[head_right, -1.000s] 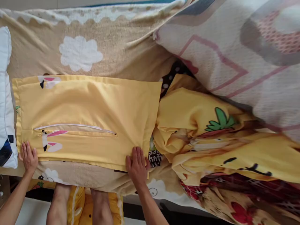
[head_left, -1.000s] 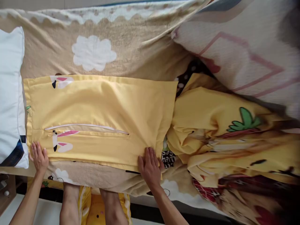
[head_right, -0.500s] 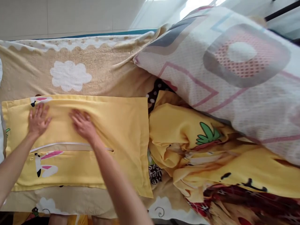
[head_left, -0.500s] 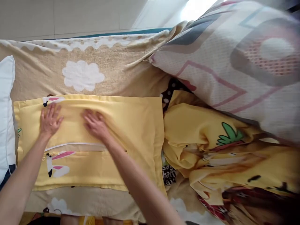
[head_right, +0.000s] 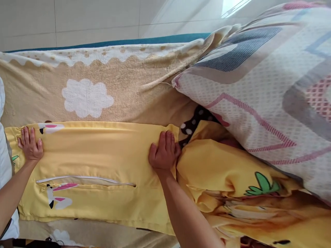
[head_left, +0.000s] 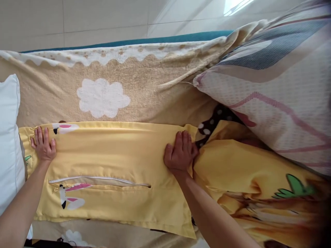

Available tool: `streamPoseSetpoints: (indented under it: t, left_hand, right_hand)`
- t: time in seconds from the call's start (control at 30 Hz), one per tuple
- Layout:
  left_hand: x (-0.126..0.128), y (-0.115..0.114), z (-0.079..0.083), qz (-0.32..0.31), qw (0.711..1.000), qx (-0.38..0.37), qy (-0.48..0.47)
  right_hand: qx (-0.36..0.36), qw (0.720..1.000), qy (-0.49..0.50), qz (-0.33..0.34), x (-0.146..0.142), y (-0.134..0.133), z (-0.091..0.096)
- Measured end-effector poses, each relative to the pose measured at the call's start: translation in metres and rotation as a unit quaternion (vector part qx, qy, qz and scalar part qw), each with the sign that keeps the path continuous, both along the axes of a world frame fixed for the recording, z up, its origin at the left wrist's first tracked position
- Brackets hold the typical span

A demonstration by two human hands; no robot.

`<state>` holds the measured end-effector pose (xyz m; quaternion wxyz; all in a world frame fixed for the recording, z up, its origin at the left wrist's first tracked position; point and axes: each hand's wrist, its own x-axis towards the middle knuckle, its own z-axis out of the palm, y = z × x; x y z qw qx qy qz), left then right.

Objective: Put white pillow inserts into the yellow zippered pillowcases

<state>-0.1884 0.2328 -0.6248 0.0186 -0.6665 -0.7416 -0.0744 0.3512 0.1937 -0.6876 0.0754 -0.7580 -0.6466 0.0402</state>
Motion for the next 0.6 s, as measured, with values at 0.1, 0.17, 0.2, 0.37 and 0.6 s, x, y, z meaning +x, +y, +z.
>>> streamPoseSetpoints:
  t: [0.1, 0.17, 0.2, 0.37, 0.6]
  left_hand:
    - [-0.003, 0.001, 0.001, -0.004, 1.000, 0.002, 0.006]
    - [-0.003, 0.003, 0.002, -0.003, 1.000, 0.001, 0.003]
    - [-0.002, 0.004, 0.002, -0.002, 1.000, 0.000, 0.001]
    - [0.000, 0.005, 0.004, 0.000, 1.000, -0.005, -0.013]
    - [0.005, 0.012, 0.023, -0.021, 0.999, -0.031, -0.033]
  right_hand:
    - [0.003, 1.000, 0.004, 0.002, 0.002, 0.002, 0.000]
    - [0.007, 1.000, 0.006, 0.002, 0.002, 0.004, 0.001]
    - [0.007, 1.000, 0.007, 0.001, 0.002, 0.004, 0.002]
    - [0.016, 1.000, 0.025, 0.002, 0.001, 0.004, 0.004]
    - [0.007, 0.996, 0.094, -0.007, -0.001, 0.006, 0.017]
